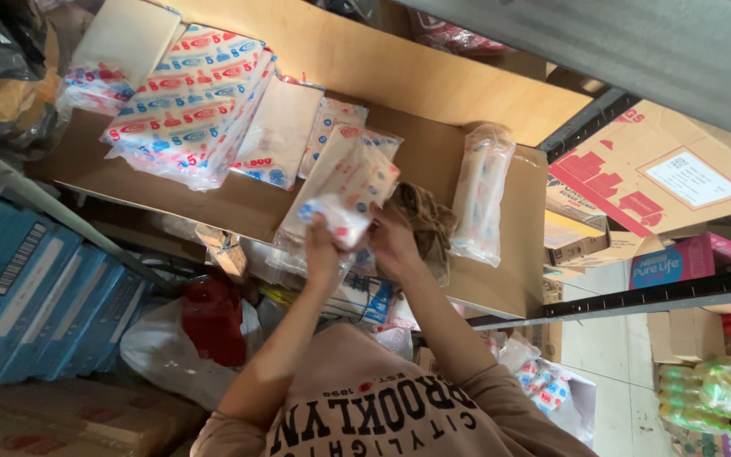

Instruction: The person repeatedly wipes the surfaces of plastic-wrapped packages with a cloth, then places them into a cardboard box. The person handles multiple packages one at a time, wiping each before stacking them in the box.

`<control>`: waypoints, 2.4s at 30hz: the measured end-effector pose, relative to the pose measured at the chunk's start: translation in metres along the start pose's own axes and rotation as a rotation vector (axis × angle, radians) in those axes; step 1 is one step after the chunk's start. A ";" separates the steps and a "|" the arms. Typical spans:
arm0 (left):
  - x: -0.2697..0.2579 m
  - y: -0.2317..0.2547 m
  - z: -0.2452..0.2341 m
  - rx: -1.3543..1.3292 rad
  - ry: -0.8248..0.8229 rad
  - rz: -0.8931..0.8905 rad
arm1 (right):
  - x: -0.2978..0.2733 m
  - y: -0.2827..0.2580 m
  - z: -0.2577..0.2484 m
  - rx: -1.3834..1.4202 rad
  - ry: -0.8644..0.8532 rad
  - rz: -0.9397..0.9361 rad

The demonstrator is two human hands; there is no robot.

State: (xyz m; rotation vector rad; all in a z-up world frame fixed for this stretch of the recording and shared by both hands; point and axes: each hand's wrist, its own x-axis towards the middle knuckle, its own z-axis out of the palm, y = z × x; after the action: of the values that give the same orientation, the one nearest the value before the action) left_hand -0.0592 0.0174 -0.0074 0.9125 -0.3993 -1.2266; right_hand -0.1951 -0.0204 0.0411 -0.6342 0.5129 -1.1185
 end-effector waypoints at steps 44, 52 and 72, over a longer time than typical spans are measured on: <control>0.063 0.093 -0.067 0.996 -0.415 -0.129 | 0.003 -0.053 -0.095 -2.160 0.089 -0.158; 0.001 0.076 -0.124 0.333 -0.361 -0.185 | -0.017 -0.119 -0.076 -1.250 0.034 -0.235; -0.013 0.030 -0.107 0.379 0.001 -0.105 | 0.155 -0.003 -0.007 -1.975 -0.378 -0.697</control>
State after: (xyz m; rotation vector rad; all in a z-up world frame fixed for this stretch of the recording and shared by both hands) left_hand 0.0309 0.0714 -0.0456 1.2704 -0.6025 -1.2685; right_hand -0.1466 -0.1674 0.0280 -2.8268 1.0196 -0.7212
